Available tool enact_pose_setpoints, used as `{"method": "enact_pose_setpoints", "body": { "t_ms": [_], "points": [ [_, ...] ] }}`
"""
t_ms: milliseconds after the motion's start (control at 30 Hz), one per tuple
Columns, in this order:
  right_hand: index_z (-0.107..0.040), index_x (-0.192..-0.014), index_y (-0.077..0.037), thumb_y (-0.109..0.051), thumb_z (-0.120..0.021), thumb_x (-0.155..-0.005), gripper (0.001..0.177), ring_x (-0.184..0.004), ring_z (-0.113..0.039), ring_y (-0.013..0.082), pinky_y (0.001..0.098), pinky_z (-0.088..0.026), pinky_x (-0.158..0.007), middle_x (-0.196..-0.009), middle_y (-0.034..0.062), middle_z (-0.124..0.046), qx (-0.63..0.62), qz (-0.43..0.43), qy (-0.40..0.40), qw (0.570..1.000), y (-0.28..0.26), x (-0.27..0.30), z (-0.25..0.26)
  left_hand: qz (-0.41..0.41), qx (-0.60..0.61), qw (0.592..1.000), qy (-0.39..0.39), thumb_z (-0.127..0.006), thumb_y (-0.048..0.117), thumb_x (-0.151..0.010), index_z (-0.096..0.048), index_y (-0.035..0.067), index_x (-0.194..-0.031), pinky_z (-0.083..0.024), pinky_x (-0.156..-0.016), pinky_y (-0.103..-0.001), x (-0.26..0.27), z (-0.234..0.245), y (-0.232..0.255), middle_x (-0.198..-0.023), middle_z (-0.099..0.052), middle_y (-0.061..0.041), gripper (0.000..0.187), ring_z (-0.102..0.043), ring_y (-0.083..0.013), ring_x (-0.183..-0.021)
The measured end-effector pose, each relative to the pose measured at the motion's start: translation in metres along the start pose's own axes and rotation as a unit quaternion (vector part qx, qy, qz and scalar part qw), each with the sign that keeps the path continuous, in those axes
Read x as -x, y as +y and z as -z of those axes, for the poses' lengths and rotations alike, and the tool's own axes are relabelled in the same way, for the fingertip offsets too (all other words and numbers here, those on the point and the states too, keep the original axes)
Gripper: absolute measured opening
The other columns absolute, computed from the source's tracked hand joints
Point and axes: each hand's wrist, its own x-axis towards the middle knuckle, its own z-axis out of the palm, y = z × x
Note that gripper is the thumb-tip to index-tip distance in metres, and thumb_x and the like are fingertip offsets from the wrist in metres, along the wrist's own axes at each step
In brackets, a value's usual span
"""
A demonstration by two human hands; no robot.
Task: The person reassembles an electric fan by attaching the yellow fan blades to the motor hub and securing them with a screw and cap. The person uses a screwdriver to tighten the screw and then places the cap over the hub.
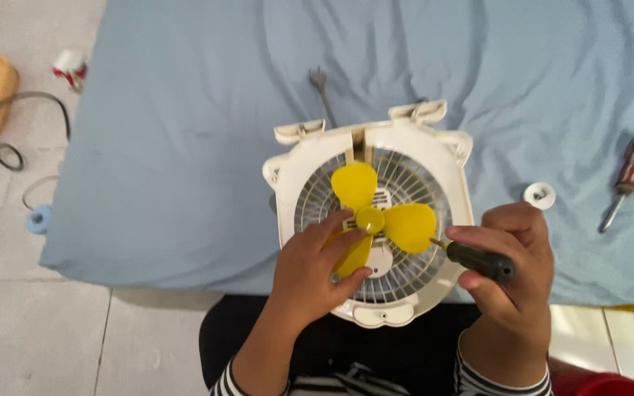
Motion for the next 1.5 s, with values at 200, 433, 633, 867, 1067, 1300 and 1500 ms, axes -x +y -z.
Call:
{"method": "enact_pose_setpoints", "body": {
  "t_ms": [200,433,633,867,1067,1300,1500],
  "points": [
    [-0.070,-0.118,-0.007,-0.023,-0.083,-0.076,0.047,-0.088,-0.072,0.0194,0.0296,-0.056,-0.076,-0.102,0.0084,-0.071,-0.036,-0.057,-0.170,0.983,-0.013,-0.018,-0.017,-0.006,0.010,1.000,0.001,-0.082,0.038,-0.080,-0.072,0.013,-0.122,-0.054,-0.086,-0.041,0.002,-0.001,-0.009,-0.141,-0.061,-0.008,0.050,-0.068,-0.0265,-0.104],
    [-0.071,-0.117,-0.010,-0.023,-0.082,-0.077,0.044,-0.084,-0.074,0.0208,0.0310,-0.058,-0.070,-0.099,0.0051,-0.073,-0.002,-0.074,-0.271,0.960,-0.027,-0.031,-0.037,-0.003,0.030,0.999,-0.018,-0.082,0.037,-0.083,-0.072,0.012,-0.124,-0.054,-0.084,-0.041,0.004,-0.001,-0.019,-0.142,-0.060,-0.008,0.049,-0.067,-0.0268,-0.101],
    [-0.071,-0.117,-0.011,-0.025,-0.080,-0.078,0.042,-0.088,-0.073,0.0231,0.0333,-0.058,-0.072,-0.103,0.0062,-0.073,0.004,-0.060,-0.301,0.952,-0.024,-0.031,-0.046,-0.023,0.043,0.999,0.005,-0.082,0.035,-0.083,-0.071,0.012,-0.125,-0.054,-0.089,-0.040,0.004,-0.001,-0.022,-0.144,-0.058,-0.007,0.049,-0.068,-0.0268,-0.107],
    [-0.071,-0.117,-0.012,-0.026,-0.079,-0.079,0.041,-0.092,-0.073,0.0269,0.0359,-0.058,-0.075,-0.106,0.0071,-0.073,0.014,-0.061,-0.312,0.948,-0.020,-0.028,-0.048,-0.016,0.041,0.999,0.000,-0.083,0.035,-0.083,-0.071,0.011,-0.124,-0.054,-0.087,-0.040,0.005,-0.003,-0.023,-0.143,-0.059,-0.007,0.049,-0.068,-0.0252,-0.102],
    [-0.071,-0.119,-0.013,-0.026,-0.079,-0.079,0.043,-0.091,-0.074,0.0256,0.0342,-0.059,-0.074,-0.105,0.0072,-0.073,-0.007,-0.066,-0.319,0.945,-0.018,-0.027,-0.047,-0.018,0.044,0.999,0.002,-0.082,0.034,-0.084,-0.071,0.012,-0.125,-0.054,-0.087,-0.040,0.005,-0.003,-0.022,-0.144,-0.059,-0.008,0.049,-0.068,-0.0259,-0.103],
    [-0.067,-0.122,-0.013,-0.020,-0.080,-0.077,0.047,-0.089,-0.074,0.0252,0.0357,-0.059,-0.073,-0.104,0.0055,-0.073,-0.034,-0.060,-0.339,0.938,-0.011,-0.023,-0.045,-0.013,0.038,0.999,-0.005,-0.082,0.033,-0.081,-0.071,0.013,-0.125,-0.054,-0.087,-0.040,0.005,-0.004,-0.023,-0.144,-0.058,-0.008,0.049,-0.068,-0.0255,-0.103],
    [-0.068,-0.113,-0.014,-0.013,-0.080,-0.075,0.039,-0.090,-0.076,0.0214,0.0310,-0.060,-0.071,-0.109,0.0033,-0.075,-0.057,-0.020,-0.333,0.941,-0.011,-0.024,-0.044,-0.024,0.028,0.999,0.008,-0.082,0.033,-0.082,-0.072,0.013,-0.124,-0.054,-0.088,-0.040,0.006,-0.005,-0.022,-0.145,-0.058,-0.007,0.047,-0.068,-0.0264,-0.105]
  ]
}}
